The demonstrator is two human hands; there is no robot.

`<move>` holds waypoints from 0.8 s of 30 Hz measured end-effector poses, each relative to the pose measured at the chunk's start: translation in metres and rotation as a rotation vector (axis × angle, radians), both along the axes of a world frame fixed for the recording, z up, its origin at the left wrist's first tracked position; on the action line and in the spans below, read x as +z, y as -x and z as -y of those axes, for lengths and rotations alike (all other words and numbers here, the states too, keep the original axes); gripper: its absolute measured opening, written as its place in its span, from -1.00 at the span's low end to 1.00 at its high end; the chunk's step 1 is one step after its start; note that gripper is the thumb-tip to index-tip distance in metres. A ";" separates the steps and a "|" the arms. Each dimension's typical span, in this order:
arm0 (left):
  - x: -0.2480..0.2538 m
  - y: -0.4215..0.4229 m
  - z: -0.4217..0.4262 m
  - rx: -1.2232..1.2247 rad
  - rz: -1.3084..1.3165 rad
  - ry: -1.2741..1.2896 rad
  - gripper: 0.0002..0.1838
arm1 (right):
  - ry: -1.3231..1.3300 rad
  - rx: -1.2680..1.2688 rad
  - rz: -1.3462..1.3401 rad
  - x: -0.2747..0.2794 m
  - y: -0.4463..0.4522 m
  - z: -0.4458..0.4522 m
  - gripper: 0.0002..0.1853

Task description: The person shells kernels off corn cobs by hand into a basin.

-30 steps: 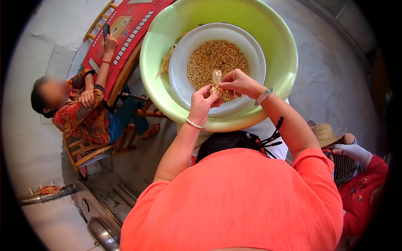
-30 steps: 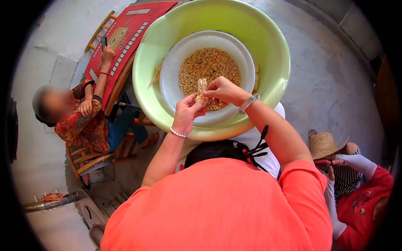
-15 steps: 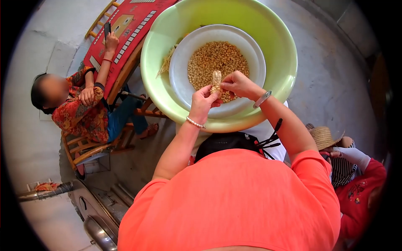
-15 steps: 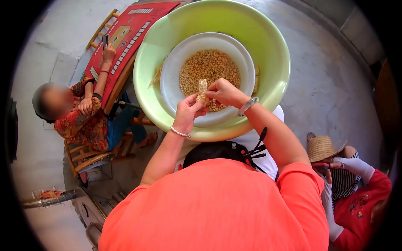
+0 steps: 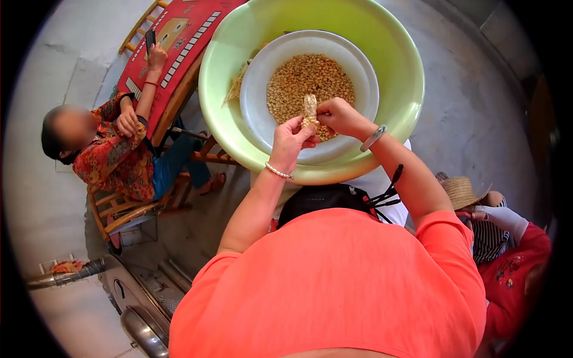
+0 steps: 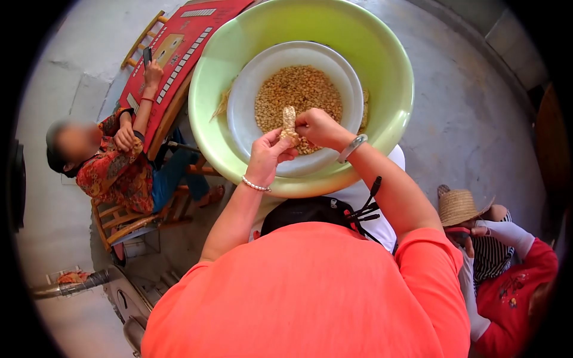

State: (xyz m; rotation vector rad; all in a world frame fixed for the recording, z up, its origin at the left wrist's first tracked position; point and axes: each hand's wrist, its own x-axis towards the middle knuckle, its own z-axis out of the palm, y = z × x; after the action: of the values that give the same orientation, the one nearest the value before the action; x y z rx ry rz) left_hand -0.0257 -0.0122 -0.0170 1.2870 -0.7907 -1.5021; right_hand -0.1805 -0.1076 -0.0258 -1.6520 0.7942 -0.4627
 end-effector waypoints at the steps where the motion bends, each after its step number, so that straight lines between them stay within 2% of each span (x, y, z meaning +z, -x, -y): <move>1: 0.001 0.000 0.002 0.011 0.005 0.022 -0.69 | -0.022 -0.001 0.015 0.001 -0.001 0.000 -0.85; 8: -0.005 0.005 0.005 0.119 0.100 0.090 -0.69 | -0.015 -0.066 -0.068 0.001 0.000 -0.001 -0.82; 11: -0.015 0.002 0.007 0.163 0.219 0.135 -0.66 | -0.043 -0.132 -0.104 0.012 0.000 -0.002 -0.74; 14: -0.016 0.001 0.009 0.103 0.431 0.177 -0.62 | 0.022 -0.042 -0.144 0.002 0.000 0.002 -0.65; 17: -0.015 0.003 0.008 0.069 0.467 0.195 -0.59 | -0.066 -0.044 -0.156 0.018 0.003 -0.001 -0.63; 20: -0.007 0.004 0.006 0.050 0.364 0.160 -0.58 | -0.131 -0.013 -0.097 0.021 0.005 0.000 -0.63; 24: -0.010 0.001 0.004 0.066 0.326 0.130 -0.54 | -0.097 0.027 -0.101 0.023 0.004 -0.002 -0.66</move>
State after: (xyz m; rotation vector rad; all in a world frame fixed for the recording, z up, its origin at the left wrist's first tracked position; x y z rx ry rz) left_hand -0.0270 -0.0158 -0.0271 1.4632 -1.0269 -1.1835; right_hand -0.1843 -0.1052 -0.0026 -1.6034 0.8549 -0.3193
